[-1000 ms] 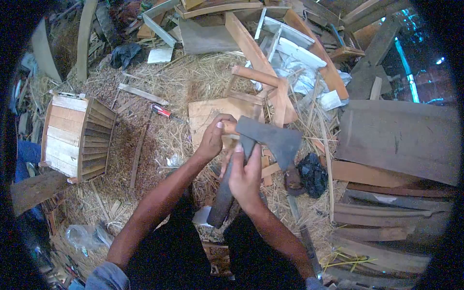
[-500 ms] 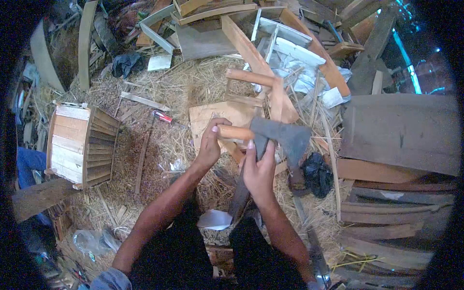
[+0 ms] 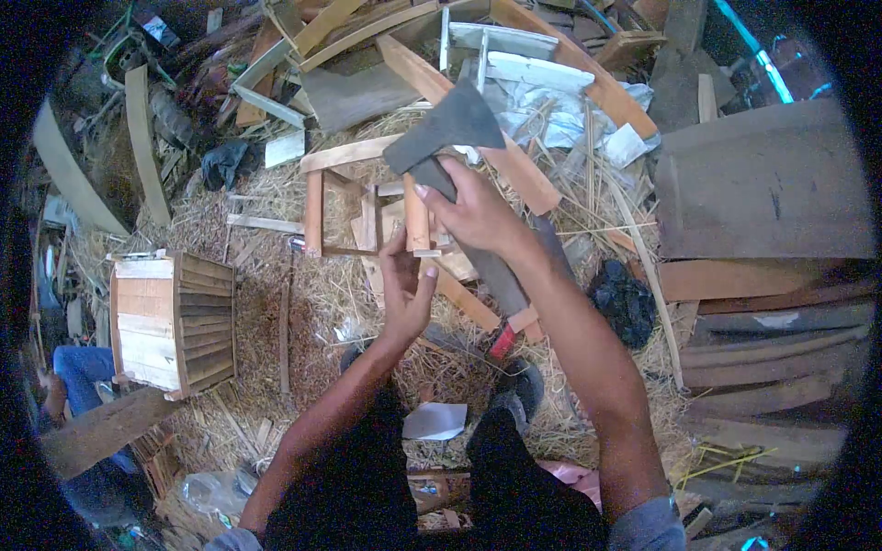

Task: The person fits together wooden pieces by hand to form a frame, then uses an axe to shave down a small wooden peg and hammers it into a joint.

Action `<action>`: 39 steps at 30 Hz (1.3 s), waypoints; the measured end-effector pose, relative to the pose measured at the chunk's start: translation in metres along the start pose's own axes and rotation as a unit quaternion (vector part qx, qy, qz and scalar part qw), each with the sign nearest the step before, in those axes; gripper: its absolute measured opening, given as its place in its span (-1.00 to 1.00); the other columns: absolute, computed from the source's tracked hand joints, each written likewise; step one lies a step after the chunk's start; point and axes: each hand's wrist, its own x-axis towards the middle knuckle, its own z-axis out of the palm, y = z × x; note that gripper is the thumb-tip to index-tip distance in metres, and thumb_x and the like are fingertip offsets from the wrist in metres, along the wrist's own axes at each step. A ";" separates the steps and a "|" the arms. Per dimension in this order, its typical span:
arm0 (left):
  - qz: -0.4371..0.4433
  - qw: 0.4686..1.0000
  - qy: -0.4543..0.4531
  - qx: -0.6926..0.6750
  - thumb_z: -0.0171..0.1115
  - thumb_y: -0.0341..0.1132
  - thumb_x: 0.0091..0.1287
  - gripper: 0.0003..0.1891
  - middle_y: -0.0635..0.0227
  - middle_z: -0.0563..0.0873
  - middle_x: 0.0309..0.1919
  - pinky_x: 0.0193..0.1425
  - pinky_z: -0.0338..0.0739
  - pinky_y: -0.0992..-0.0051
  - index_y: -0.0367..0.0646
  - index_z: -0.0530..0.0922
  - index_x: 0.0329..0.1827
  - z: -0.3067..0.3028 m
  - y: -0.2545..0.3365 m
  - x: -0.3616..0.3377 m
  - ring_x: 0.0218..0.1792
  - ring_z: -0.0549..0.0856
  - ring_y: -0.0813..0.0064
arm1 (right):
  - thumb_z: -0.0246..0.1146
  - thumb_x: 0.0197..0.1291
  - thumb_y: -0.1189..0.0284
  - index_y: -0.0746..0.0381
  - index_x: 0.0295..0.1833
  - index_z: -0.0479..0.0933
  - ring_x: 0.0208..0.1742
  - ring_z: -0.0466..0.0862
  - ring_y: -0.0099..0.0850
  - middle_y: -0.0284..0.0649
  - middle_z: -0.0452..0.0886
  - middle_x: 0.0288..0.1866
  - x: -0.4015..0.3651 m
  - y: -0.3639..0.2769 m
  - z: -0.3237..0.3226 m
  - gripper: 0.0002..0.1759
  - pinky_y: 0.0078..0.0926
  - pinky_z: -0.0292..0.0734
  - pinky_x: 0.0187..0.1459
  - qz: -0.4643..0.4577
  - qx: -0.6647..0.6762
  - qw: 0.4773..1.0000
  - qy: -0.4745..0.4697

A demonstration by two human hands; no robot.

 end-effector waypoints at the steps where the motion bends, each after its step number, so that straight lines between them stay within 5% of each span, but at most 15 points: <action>1: 0.004 1.000 -0.007 0.015 0.12 -0.56 0.44 -0.40 0.09 0.37 0.40 0.56 0.23 0.24 -0.26 0.13 0.50 -0.003 -0.002 0.004 0.48 0.35 0.27 | 0.26 0.47 0.37 0.36 0.27 0.44 -0.28 0.53 -0.68 -0.38 0.58 -0.14 0.004 0.006 -0.003 -0.61 -0.65 0.51 -0.33 -0.020 -0.025 0.999 -0.007; 3: -0.026 0.999 0.003 0.020 0.37 -0.57 0.31 -0.29 0.07 0.41 0.37 0.55 0.34 0.27 -0.27 0.18 0.47 -0.009 -0.008 0.012 0.40 0.46 0.29 | 0.28 0.45 0.38 0.37 0.27 0.43 -0.22 0.54 -0.67 -0.37 0.59 -0.11 -0.001 0.006 -0.010 -0.59 -0.63 0.53 -0.27 -0.018 -0.050 0.999 -0.004; 10: -0.028 0.989 -0.119 0.084 0.42 -0.58 0.26 -0.24 0.12 0.60 0.18 0.32 0.58 0.30 -0.17 0.20 0.48 -0.016 -0.005 0.042 0.23 0.63 0.31 | 0.46 0.24 0.40 0.38 0.29 0.41 -0.02 0.62 -0.54 -0.22 0.62 0.01 -0.020 0.023 -0.012 -0.40 -0.53 0.59 -0.02 -0.007 0.070 0.996 0.059; 16: -0.042 0.989 -0.128 0.053 0.36 -0.64 0.28 -0.27 0.09 0.74 0.03 0.25 0.63 0.31 -0.17 0.26 0.51 -0.017 -0.014 0.045 0.13 0.73 0.31 | 0.52 0.17 0.38 0.36 0.22 0.42 -0.26 0.59 -0.61 -0.36 0.58 -0.18 -0.017 0.034 -0.020 -0.40 -0.56 0.59 -0.25 -0.028 0.015 0.996 0.084; 17: -0.043 0.989 -0.129 0.051 0.36 -0.64 0.28 -0.27 0.09 0.74 0.03 0.26 0.62 0.31 -0.17 0.26 0.51 -0.018 -0.014 0.045 0.13 0.73 0.31 | 0.49 0.22 0.46 0.34 0.36 0.37 -0.26 0.61 -0.63 -0.30 0.60 0.00 -0.017 0.033 -0.021 -0.34 -0.62 0.59 -0.27 -0.020 0.018 0.997 0.065; 20: -0.050 0.989 -0.129 0.052 0.36 -0.63 0.28 -0.28 0.10 0.75 0.03 0.27 0.61 0.31 -0.17 0.28 0.50 -0.017 -0.009 0.044 0.12 0.73 0.32 | 0.48 0.24 0.46 0.34 0.38 0.35 -0.36 0.58 -0.65 -0.29 0.59 -0.04 -0.017 0.035 -0.021 -0.34 -0.63 0.55 -0.36 0.006 0.077 0.996 0.038; 39: -0.038 0.993 -0.111 0.035 0.33 -0.62 0.30 -0.36 0.20 0.76 0.01 0.32 0.58 0.39 -0.19 0.38 0.46 -0.023 -0.011 0.041 0.14 0.72 0.41 | 0.46 0.25 0.49 0.32 0.39 0.32 -0.35 0.57 -0.64 -0.32 0.57 -0.06 -0.016 0.026 -0.017 -0.34 -0.63 0.56 -0.35 0.013 0.087 0.996 0.031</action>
